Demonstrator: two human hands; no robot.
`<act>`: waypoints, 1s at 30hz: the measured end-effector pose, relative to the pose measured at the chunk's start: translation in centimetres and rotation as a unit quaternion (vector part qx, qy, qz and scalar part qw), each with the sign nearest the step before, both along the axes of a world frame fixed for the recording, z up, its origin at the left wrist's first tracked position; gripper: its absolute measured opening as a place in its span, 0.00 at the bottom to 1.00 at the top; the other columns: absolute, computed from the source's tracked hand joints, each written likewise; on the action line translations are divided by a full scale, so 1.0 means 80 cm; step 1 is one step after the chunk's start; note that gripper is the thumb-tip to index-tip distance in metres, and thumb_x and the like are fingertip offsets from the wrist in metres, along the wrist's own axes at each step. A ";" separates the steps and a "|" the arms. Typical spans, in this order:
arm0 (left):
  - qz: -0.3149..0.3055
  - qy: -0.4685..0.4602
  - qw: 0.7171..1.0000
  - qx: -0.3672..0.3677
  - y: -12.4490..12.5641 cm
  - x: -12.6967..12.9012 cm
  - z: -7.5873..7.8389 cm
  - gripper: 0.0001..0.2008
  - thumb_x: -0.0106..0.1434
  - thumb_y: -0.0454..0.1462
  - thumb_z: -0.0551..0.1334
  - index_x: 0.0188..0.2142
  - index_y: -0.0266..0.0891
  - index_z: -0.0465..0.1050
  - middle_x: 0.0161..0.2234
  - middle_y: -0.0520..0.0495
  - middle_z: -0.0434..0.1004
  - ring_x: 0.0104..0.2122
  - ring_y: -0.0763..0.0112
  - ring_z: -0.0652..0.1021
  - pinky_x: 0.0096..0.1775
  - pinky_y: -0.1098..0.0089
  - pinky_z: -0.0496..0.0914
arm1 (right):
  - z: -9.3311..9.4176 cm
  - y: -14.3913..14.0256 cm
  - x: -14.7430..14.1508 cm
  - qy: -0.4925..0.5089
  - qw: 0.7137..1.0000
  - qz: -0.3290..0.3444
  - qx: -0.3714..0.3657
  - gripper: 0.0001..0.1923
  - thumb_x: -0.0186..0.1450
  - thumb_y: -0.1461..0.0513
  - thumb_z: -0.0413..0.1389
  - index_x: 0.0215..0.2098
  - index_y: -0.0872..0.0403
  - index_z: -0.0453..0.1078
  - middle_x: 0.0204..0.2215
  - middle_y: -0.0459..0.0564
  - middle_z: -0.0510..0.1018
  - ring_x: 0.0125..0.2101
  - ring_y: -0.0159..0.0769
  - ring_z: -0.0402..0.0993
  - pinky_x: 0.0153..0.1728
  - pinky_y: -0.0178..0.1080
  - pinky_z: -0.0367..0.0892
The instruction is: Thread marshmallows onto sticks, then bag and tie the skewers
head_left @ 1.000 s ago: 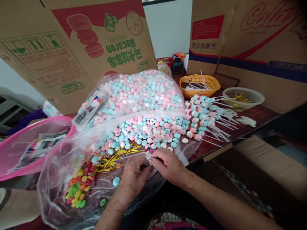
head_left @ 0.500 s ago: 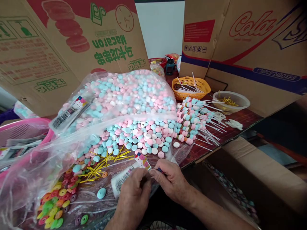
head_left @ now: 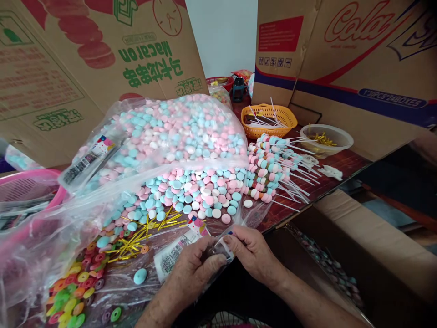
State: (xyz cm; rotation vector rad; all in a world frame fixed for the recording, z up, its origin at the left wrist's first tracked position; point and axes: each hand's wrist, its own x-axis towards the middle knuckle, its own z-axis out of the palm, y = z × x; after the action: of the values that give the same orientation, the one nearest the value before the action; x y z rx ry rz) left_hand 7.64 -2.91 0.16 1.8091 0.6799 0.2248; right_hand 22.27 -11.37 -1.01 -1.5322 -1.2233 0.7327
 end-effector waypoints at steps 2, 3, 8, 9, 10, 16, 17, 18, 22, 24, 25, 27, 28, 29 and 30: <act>0.030 -0.010 1.000 0.000 -0.004 0.001 -0.003 0.09 0.59 0.42 0.60 0.29 0.38 0.69 0.23 0.54 0.68 0.24 0.74 0.66 0.28 0.75 0.61 | -0.008 0.001 -0.004 0.007 1.000 -0.027 -0.009 0.22 0.65 0.53 0.45 0.16 0.53 0.50 0.16 0.40 0.54 0.20 0.27 0.52 0.21 0.32 0.51; 0.042 -0.012 0.999 0.022 -0.004 0.000 -0.004 0.09 0.59 0.42 0.59 0.27 0.38 0.68 0.21 0.54 0.67 0.23 0.75 0.66 0.27 0.75 0.60 | -0.011 0.000 0.000 0.015 0.999 -0.038 -0.017 0.23 0.65 0.52 0.44 0.16 0.53 0.50 0.15 0.40 0.53 0.19 0.27 0.52 0.20 0.32 0.51; 0.091 -0.009 0.979 0.185 0.005 -0.016 0.000 0.15 0.63 0.41 0.53 0.22 0.39 0.67 0.18 0.54 0.65 0.21 0.75 0.65 0.26 0.74 0.60 | -0.010 -0.012 0.079 -0.166 0.958 -0.233 -0.022 0.19 0.66 0.53 0.44 0.23 0.53 0.64 0.20 0.45 0.66 0.24 0.33 0.62 0.26 0.35 0.59; 0.099 -0.021 0.973 0.205 0.009 -0.021 0.000 0.14 0.63 0.40 0.53 0.23 0.39 0.68 0.19 0.53 0.67 0.21 0.75 0.66 0.27 0.74 0.62 | -0.011 -0.015 0.101 -0.273 0.927 -0.254 -0.053 0.17 0.66 0.54 0.45 0.25 0.54 0.67 0.23 0.48 0.69 0.27 0.36 0.64 0.29 0.38 0.60; 0.105 -0.038 0.968 0.225 0.012 -0.027 0.000 0.13 0.63 0.40 0.53 0.25 0.40 0.70 0.21 0.52 0.71 0.23 0.73 0.69 0.29 0.73 0.64 | -0.013 -0.018 0.121 -0.368 0.891 -0.248 -0.098 0.15 0.64 0.56 0.47 0.26 0.54 0.69 0.26 0.52 0.71 0.31 0.40 0.66 0.31 0.41 0.61; 0.104 -0.116 0.948 0.277 0.022 -0.047 0.002 0.09 0.62 0.35 0.56 0.37 0.44 0.75 0.37 0.47 0.80 0.40 0.65 0.76 0.46 0.62 0.66 | -0.040 -0.041 0.176 -0.548 0.814 -0.116 -0.154 0.13 0.62 0.67 0.45 0.30 0.55 0.71 0.30 0.56 0.74 0.35 0.45 0.70 0.35 0.45 0.63; 0.106 -0.120 0.947 0.277 0.022 -0.049 0.004 0.09 0.62 0.34 0.56 0.37 0.44 0.75 0.37 0.47 0.80 0.40 0.65 0.77 0.46 0.62 0.66 | -0.038 -0.048 0.177 -0.531 0.832 -0.113 -0.113 0.13 0.63 0.67 0.44 0.32 0.54 0.70 0.31 0.56 0.75 0.35 0.43 0.71 0.36 0.45 0.64; 0.109 -0.125 0.945 0.281 0.022 -0.050 0.005 0.09 0.62 0.34 0.57 0.37 0.45 0.75 0.36 0.48 0.80 0.40 0.65 0.77 0.46 0.63 0.66 | -0.033 -0.057 0.177 -0.511 0.849 -0.120 -0.066 0.12 0.63 0.66 0.45 0.35 0.53 0.70 0.32 0.55 0.76 0.35 0.41 0.72 0.38 0.43 0.65; 0.072 -0.133 0.942 0.301 0.024 -0.048 0.009 0.09 0.62 0.32 0.56 0.37 0.45 0.74 0.36 0.50 0.80 0.39 0.67 0.77 0.47 0.62 0.65 | 0.008 -0.088 0.157 -0.465 0.869 -0.150 0.072 0.10 0.65 0.63 0.48 0.44 0.50 0.67 0.34 0.52 0.77 0.34 0.36 0.74 0.37 0.36 0.67; 0.043 -0.130 0.941 0.311 0.025 -0.043 0.011 0.09 0.63 0.32 0.55 0.38 0.45 0.72 0.36 0.49 0.80 0.39 0.67 0.77 0.47 0.62 0.65 | 0.024 -0.092 0.139 -0.463 0.874 -0.093 0.116 0.11 0.66 0.64 0.48 0.45 0.49 0.67 0.34 0.51 0.77 0.33 0.34 0.74 0.35 0.35 0.68; 0.035 -0.128 0.939 0.319 0.025 -0.041 0.011 0.09 0.63 0.32 0.55 0.38 0.45 0.72 0.36 0.49 0.80 0.40 0.67 0.77 0.47 0.62 0.65 | 0.028 -0.091 0.130 -0.467 0.873 -0.063 0.130 0.12 0.65 0.65 0.48 0.45 0.49 0.67 0.34 0.50 0.77 0.33 0.34 0.74 0.35 0.35 0.68; 0.029 -0.118 0.934 0.336 0.026 -0.039 0.012 0.08 0.64 0.33 0.54 0.38 0.44 0.71 0.35 0.49 0.79 0.40 0.67 0.76 0.46 0.62 0.65 | 0.030 -0.088 0.118 -0.486 0.862 -0.017 0.143 0.15 0.64 0.67 0.48 0.46 0.49 0.68 0.33 0.49 0.78 0.32 0.33 0.74 0.34 0.36 0.68; 0.030 -0.108 0.932 0.345 0.026 -0.039 0.013 0.08 0.64 0.34 0.54 0.37 0.44 0.71 0.34 0.49 0.79 0.39 0.67 0.76 0.45 0.62 0.65 | 0.029 -0.086 0.115 -0.495 0.857 -0.001 0.143 0.16 0.64 0.68 0.47 0.46 0.49 0.69 0.32 0.49 0.78 0.32 0.33 0.73 0.33 0.36 0.68; 0.030 -0.098 0.929 0.357 0.025 -0.039 0.014 0.08 0.65 0.35 0.54 0.37 0.43 0.71 0.34 0.49 0.79 0.38 0.67 0.76 0.44 0.62 0.65 | 0.028 -0.086 0.113 -0.502 0.853 0.014 0.142 0.16 0.64 0.69 0.47 0.46 0.50 0.69 0.32 0.49 0.78 0.31 0.34 0.73 0.32 0.36 0.68; 0.029 -0.089 0.925 0.369 0.025 -0.040 0.015 0.08 0.65 0.35 0.53 0.36 0.42 0.71 0.33 0.49 0.79 0.36 0.67 0.76 0.43 0.63 0.65 | 0.027 -0.085 0.112 -0.508 0.849 0.029 0.139 0.17 0.64 0.70 0.46 0.46 0.51 0.70 0.32 0.49 0.78 0.31 0.34 0.73 0.31 0.37 0.67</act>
State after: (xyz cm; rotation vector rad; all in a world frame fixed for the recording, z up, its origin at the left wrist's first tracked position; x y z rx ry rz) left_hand 4.41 -0.93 1.34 2.4418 0.5518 0.7561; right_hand 31.21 -18.19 1.11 -1.6573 -2.0293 -0.3293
